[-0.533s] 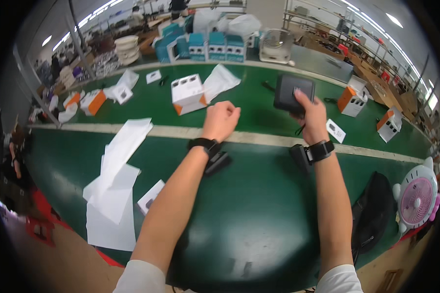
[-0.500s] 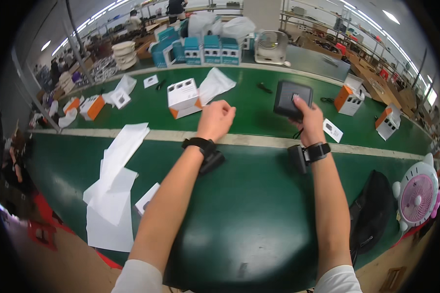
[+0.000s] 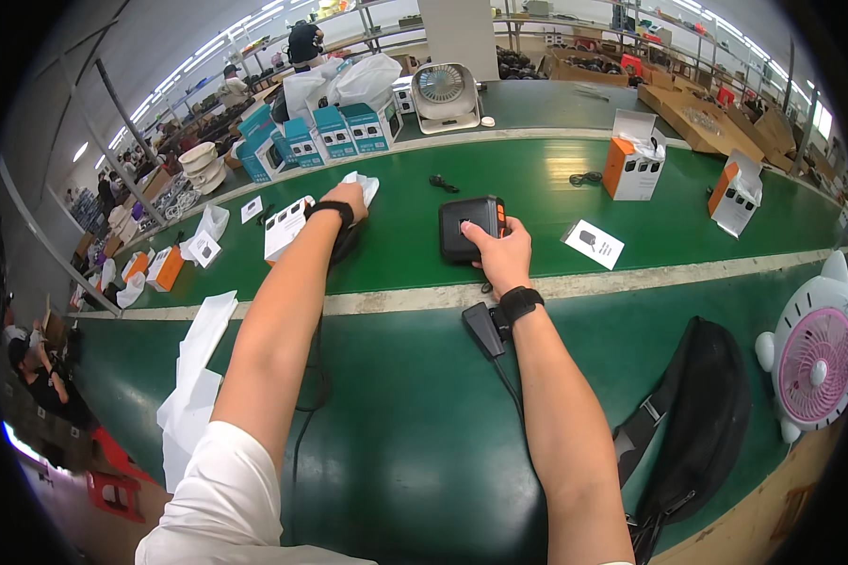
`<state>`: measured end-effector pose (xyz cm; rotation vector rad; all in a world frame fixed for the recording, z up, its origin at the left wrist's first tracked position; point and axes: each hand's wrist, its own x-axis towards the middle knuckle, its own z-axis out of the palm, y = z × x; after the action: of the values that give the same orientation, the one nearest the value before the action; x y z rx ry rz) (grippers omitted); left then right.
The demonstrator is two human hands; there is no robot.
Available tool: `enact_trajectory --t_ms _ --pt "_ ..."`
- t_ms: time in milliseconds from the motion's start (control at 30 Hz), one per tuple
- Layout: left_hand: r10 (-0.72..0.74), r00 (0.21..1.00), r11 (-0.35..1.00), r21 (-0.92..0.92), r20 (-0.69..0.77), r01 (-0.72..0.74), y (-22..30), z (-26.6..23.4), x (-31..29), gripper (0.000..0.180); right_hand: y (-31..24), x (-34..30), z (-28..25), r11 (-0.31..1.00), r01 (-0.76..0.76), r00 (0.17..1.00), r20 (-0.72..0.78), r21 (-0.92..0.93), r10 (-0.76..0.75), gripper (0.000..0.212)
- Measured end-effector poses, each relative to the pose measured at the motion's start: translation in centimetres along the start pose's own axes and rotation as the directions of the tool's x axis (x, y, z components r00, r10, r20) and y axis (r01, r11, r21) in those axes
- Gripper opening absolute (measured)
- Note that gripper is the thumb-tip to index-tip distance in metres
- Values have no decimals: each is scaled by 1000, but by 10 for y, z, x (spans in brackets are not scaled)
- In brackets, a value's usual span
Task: Packing small electronic devices and manuals into cardboard boxes on a manufacturing assembly line.
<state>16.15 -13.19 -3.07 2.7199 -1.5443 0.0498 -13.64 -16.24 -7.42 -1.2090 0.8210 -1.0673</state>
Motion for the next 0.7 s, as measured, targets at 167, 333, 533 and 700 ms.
enact_trajectory --t_ms 167,333,533,700 --pt "246 955 963 -66 -164 -260 39 -60 -108 53 -46 -7 -2 978 184 978 81 97 -192 42" --pt "453 816 825 -179 -359 -536 37 -102 -200 60 -163 -83 16 815 413 767 328 407 -552 47" --pt "379 528 483 -324 -760 -814 36 -139 -287 27 -195 -164 36 719 589 557 460 368 -691 74" --pt "343 850 398 -759 -399 -516 17 -159 -327 40 -186 -173 42 732 538 525 512 419 -680 79"
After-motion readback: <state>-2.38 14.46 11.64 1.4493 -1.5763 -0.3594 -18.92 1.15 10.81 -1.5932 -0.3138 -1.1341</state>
